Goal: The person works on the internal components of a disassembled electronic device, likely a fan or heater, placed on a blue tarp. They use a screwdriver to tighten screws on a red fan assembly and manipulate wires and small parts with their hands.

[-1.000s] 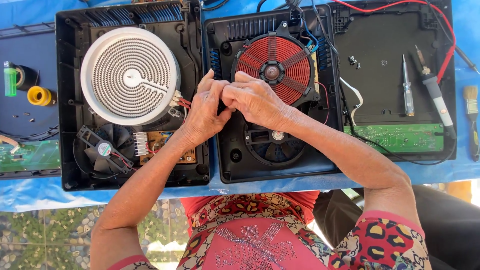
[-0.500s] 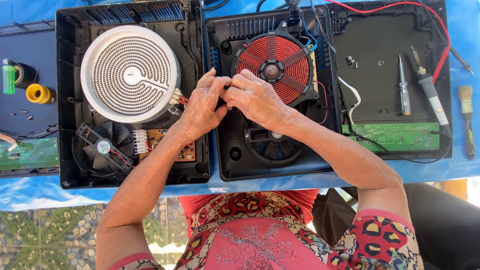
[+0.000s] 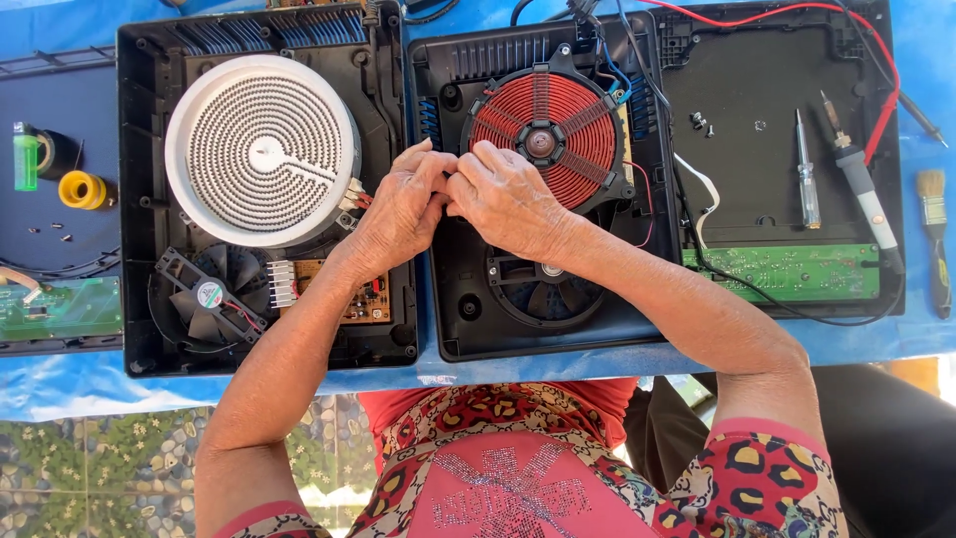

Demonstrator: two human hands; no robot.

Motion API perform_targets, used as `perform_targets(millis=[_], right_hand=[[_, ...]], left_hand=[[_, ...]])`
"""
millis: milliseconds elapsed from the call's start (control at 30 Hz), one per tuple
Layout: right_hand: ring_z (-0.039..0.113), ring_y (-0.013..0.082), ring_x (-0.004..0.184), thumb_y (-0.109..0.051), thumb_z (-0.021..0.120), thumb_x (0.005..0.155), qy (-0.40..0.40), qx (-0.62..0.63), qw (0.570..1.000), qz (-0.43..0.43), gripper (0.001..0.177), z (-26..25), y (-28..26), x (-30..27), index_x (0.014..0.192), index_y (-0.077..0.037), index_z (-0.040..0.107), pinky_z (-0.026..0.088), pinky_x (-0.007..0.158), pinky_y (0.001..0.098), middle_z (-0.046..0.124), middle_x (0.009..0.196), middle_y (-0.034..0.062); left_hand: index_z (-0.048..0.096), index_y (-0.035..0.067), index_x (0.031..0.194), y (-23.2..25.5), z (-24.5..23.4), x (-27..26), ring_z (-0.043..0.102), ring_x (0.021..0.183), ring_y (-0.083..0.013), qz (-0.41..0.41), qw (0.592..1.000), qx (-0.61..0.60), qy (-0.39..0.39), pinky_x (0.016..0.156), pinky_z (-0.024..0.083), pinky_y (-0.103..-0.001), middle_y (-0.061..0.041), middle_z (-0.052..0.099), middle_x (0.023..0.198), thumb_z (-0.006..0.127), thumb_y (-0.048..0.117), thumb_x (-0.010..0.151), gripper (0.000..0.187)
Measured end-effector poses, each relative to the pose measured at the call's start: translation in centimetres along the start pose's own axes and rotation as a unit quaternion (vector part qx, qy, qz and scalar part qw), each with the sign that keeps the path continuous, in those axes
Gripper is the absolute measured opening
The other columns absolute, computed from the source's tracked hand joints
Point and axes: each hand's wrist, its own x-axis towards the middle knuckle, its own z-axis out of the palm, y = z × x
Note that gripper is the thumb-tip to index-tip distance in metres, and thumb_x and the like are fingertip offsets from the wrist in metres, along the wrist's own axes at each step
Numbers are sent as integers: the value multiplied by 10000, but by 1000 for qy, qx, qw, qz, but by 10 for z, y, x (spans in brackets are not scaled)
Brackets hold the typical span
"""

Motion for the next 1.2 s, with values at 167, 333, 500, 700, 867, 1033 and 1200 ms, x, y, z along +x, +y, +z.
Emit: perform_targets(millis=[167,333,500,700,867,1033,1200], right_hand=[[485,260,800,-225,539,1029,-13,-36,999,4,222,-7,-5,5,853,-91,514,436,652,369,425,827,65],[516,262,831,-252,555,1043,-37,-24,999,22,236,-4,-3,-1,873,-88,544,458,677,370,458,835,82],[562,232,843,-252,529,1106,-143,209,964,85,269,-34,17,8,962,-58,649,510,742,333,528,848,66],[551,237,861,-176,680,981,-78,175,981,-6,144,-14,18,-1,882,-102,605,522,716,339,491,865,34],[520,259,886,-216,574,1031,-12,67,997,-37,165,1,11,-1,892,-128,563,482,686,345,501,913,60],[497,259,845,-168,611,956,17,-48,999,-19,105,1,-2,3,867,-114,593,423,626,368,516,915,79],[446,282,789,-119,581,941,53,-90,994,4,136,-3,-14,11,807,-102,602,361,613,397,500,844,92]], left_hand=[[561,56,1183,-4,-2,-2,673,1030,-383,16,1000,-2,-8,1199,384,-538,-98,681,843,583,-94,881,338],[560,39,1183,-6,1,-4,670,1030,-385,20,1000,-1,0,1204,376,-534,-124,679,864,527,-119,869,353],[544,35,1159,-1,-1,-4,674,1001,-365,12,1000,-8,-1,1204,370,-548,-108,657,836,510,-127,868,335],[543,5,1172,-2,-2,-4,660,989,-343,35,999,-26,7,1199,378,-545,-118,660,851,482,-107,869,328],[530,-48,1183,4,-7,0,633,992,-405,65,998,-2,1,1172,391,-574,-194,671,919,501,-107,904,286],[545,-42,1242,-4,0,0,629,1053,-390,79,997,-12,8,1175,394,-548,-168,686,1033,471,-48,911,340],[513,-181,1243,10,-6,5,592,1038,-525,97,995,36,3,1187,370,-603,-366,647,1038,499,-107,941,312]])
